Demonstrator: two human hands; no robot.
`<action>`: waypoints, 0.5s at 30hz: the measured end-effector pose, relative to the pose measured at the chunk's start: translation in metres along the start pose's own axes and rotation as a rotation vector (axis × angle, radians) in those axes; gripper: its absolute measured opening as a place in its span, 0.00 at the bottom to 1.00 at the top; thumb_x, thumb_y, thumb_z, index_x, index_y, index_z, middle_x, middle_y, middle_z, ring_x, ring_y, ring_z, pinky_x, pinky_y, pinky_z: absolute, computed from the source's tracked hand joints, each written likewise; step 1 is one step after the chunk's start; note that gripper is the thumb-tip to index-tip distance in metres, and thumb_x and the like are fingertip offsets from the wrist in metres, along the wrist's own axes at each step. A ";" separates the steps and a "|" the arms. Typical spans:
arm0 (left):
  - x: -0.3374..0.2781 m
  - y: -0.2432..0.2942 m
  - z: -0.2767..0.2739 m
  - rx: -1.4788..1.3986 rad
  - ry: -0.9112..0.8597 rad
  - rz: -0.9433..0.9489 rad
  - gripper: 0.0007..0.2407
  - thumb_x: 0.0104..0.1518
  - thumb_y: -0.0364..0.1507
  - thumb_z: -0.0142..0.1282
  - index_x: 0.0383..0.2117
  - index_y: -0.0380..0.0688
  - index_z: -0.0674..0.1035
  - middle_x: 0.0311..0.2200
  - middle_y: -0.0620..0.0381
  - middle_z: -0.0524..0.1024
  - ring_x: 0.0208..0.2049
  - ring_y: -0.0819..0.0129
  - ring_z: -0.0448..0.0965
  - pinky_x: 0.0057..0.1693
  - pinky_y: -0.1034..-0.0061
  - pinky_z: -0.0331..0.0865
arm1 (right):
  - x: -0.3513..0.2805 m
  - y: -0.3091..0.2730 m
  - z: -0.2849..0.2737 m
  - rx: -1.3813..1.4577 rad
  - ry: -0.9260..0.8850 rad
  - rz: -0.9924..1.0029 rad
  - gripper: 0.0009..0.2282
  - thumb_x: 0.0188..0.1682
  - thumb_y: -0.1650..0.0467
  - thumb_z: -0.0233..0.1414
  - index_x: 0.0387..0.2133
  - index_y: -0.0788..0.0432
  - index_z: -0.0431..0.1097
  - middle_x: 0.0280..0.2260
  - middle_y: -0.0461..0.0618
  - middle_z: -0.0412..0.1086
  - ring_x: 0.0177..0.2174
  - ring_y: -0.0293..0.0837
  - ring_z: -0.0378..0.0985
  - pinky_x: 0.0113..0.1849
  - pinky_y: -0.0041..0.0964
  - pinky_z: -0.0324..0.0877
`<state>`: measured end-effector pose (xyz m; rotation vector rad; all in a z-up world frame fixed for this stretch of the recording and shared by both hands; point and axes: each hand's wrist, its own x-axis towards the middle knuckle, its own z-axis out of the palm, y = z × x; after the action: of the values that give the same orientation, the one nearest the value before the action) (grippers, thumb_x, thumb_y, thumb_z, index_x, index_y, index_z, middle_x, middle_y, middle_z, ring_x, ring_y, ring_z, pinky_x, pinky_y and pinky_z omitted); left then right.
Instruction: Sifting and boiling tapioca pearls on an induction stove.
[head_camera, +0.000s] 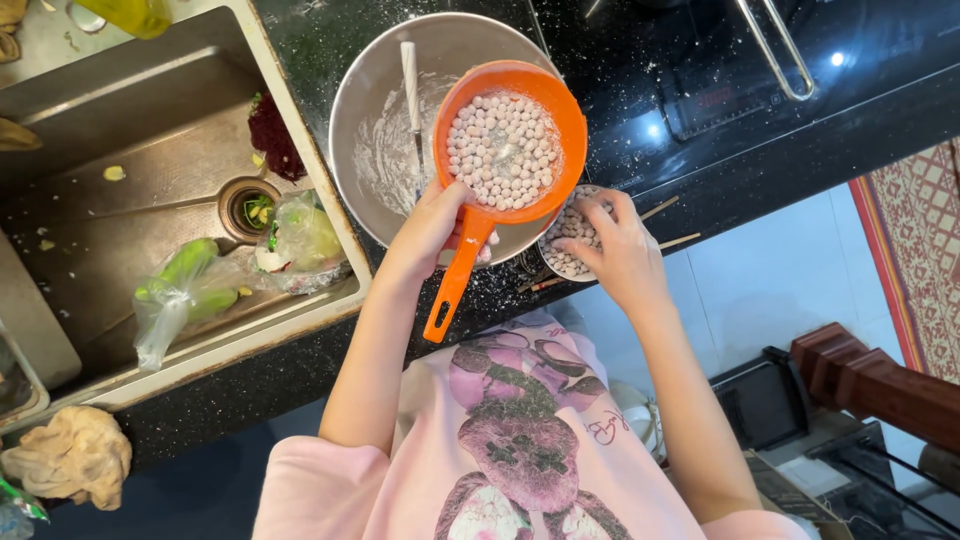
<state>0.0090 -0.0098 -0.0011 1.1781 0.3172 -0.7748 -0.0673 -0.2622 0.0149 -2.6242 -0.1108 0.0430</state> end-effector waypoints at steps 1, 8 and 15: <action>0.002 -0.003 -0.001 0.001 -0.002 -0.003 0.22 0.56 0.29 0.44 0.59 0.43 0.62 0.29 0.44 0.78 0.22 0.62 0.82 0.27 0.68 0.80 | -0.001 0.002 0.000 0.000 0.000 0.004 0.20 0.45 0.64 0.63 0.48 0.58 0.71 0.49 0.54 0.65 0.43 0.57 0.76 0.40 0.49 0.73; 0.006 -0.010 -0.005 -0.002 0.015 -0.002 0.22 0.56 0.29 0.43 0.59 0.43 0.62 0.32 0.45 0.79 0.23 0.63 0.82 0.27 0.68 0.80 | 0.000 0.009 -0.001 0.057 -0.060 -0.020 0.13 0.50 0.67 0.60 0.44 0.58 0.71 0.48 0.55 0.66 0.41 0.59 0.77 0.40 0.50 0.73; 0.005 -0.008 -0.003 0.027 0.031 -0.002 0.23 0.56 0.29 0.42 0.61 0.46 0.61 0.31 0.44 0.78 0.23 0.62 0.82 0.26 0.67 0.80 | 0.002 0.000 -0.009 0.045 -0.108 -0.010 0.12 0.50 0.67 0.57 0.45 0.58 0.71 0.47 0.56 0.67 0.40 0.60 0.77 0.40 0.52 0.72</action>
<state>0.0078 -0.0106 -0.0105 1.2163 0.3345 -0.7649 -0.0648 -0.2663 0.0230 -2.5764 -0.1581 0.1813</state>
